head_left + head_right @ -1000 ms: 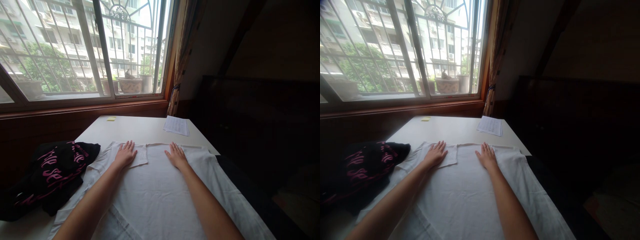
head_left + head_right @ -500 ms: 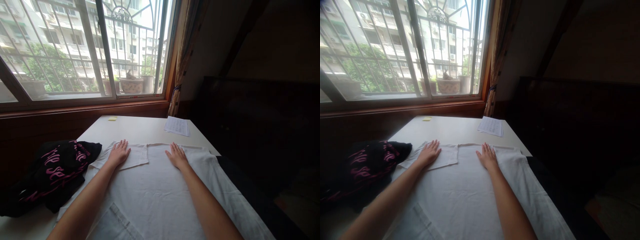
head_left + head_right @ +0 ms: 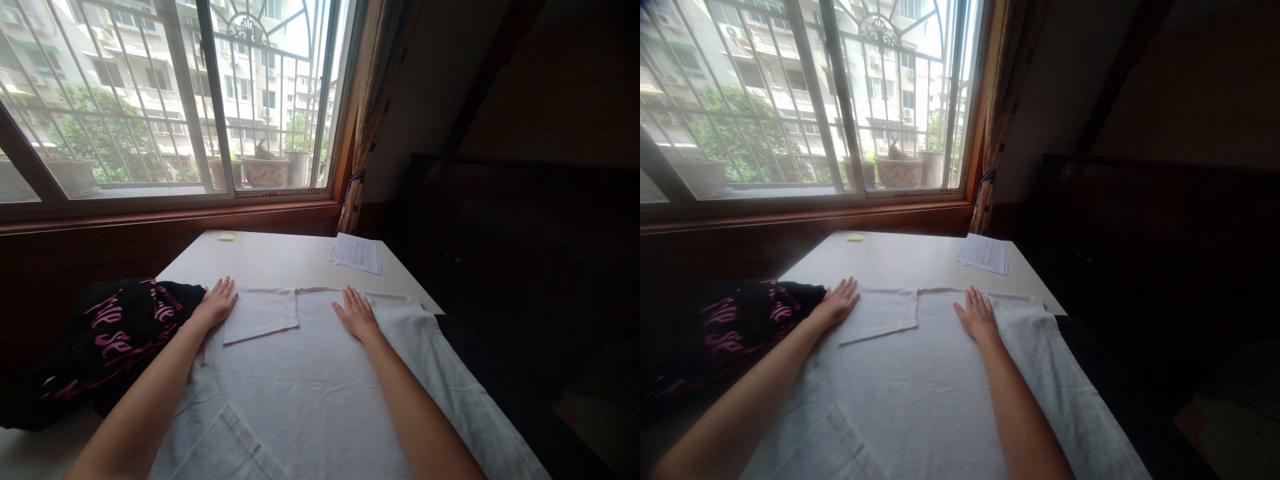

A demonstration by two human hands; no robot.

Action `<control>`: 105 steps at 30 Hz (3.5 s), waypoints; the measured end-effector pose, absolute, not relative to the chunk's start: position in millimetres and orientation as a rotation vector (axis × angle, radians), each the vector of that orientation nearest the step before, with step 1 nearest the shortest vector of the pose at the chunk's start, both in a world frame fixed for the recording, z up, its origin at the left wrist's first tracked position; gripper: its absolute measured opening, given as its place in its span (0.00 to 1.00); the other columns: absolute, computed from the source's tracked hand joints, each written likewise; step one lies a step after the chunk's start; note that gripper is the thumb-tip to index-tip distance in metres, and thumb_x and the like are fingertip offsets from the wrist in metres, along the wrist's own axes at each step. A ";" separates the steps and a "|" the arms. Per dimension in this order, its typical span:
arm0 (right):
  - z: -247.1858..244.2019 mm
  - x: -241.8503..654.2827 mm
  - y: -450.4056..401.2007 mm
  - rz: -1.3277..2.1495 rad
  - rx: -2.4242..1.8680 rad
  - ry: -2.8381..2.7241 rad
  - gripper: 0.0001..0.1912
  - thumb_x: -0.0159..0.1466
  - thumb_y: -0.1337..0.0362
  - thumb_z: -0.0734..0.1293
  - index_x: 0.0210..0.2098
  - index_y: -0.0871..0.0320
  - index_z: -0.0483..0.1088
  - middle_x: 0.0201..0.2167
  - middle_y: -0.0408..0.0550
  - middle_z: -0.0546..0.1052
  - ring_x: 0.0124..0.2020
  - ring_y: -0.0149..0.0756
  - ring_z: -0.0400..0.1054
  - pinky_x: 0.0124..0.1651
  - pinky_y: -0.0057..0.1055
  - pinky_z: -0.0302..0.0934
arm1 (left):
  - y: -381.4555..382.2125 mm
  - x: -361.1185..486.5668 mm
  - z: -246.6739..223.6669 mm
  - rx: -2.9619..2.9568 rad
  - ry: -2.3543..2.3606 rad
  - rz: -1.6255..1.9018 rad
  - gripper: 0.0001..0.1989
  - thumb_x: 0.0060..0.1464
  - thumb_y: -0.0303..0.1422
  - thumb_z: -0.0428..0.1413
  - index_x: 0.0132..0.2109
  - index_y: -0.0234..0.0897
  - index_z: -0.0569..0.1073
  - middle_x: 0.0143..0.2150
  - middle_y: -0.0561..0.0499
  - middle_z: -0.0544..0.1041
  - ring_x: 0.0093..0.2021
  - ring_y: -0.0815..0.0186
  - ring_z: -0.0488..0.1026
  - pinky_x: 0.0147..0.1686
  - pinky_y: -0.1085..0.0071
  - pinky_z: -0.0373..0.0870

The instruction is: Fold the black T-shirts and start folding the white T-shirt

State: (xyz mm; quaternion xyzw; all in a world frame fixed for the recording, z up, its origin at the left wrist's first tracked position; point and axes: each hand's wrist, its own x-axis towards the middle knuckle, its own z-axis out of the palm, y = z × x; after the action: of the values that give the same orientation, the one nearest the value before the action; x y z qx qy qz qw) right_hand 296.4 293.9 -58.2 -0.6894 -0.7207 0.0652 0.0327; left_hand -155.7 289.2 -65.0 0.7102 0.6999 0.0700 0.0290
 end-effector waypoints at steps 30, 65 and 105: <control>-64.4 310.2 288.6 0.126 -2.125 -2.223 0.39 0.71 0.43 0.45 0.74 0.60 0.43 0.75 0.46 0.41 0.75 0.37 0.32 0.73 0.43 0.28 | 209.9 -156.9 -63.6 2.419 2.119 0.116 0.31 0.69 0.42 0.37 0.72 0.31 0.54 0.75 0.44 0.49 0.74 0.57 0.47 0.69 0.54 0.48; -63.0 310.0 287.0 0.122 -2.132 -2.224 0.40 0.71 0.43 0.44 0.74 0.60 0.43 0.76 0.47 0.41 0.75 0.37 0.32 0.73 0.42 0.28 | 207.6 -159.1 -67.7 2.563 2.109 0.286 0.29 0.68 0.41 0.41 0.69 0.31 0.62 0.71 0.41 0.61 0.71 0.57 0.55 0.70 0.61 0.47; -66.4 310.8 286.9 0.093 -2.119 -2.209 0.39 0.71 0.43 0.44 0.74 0.60 0.44 0.75 0.46 0.42 0.75 0.36 0.32 0.73 0.42 0.27 | 229.0 -141.1 -49.0 2.579 2.098 0.345 0.21 0.65 0.31 0.42 0.54 0.29 0.75 0.54 0.35 0.77 0.56 0.52 0.71 0.60 0.55 0.64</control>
State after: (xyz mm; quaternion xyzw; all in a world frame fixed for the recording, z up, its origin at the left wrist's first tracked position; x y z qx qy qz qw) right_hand 310.8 286.9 -66.4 -0.6915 -0.7207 0.0303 0.0396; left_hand -141.1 229.0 -49.0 0.7678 0.6245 0.1027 -0.1001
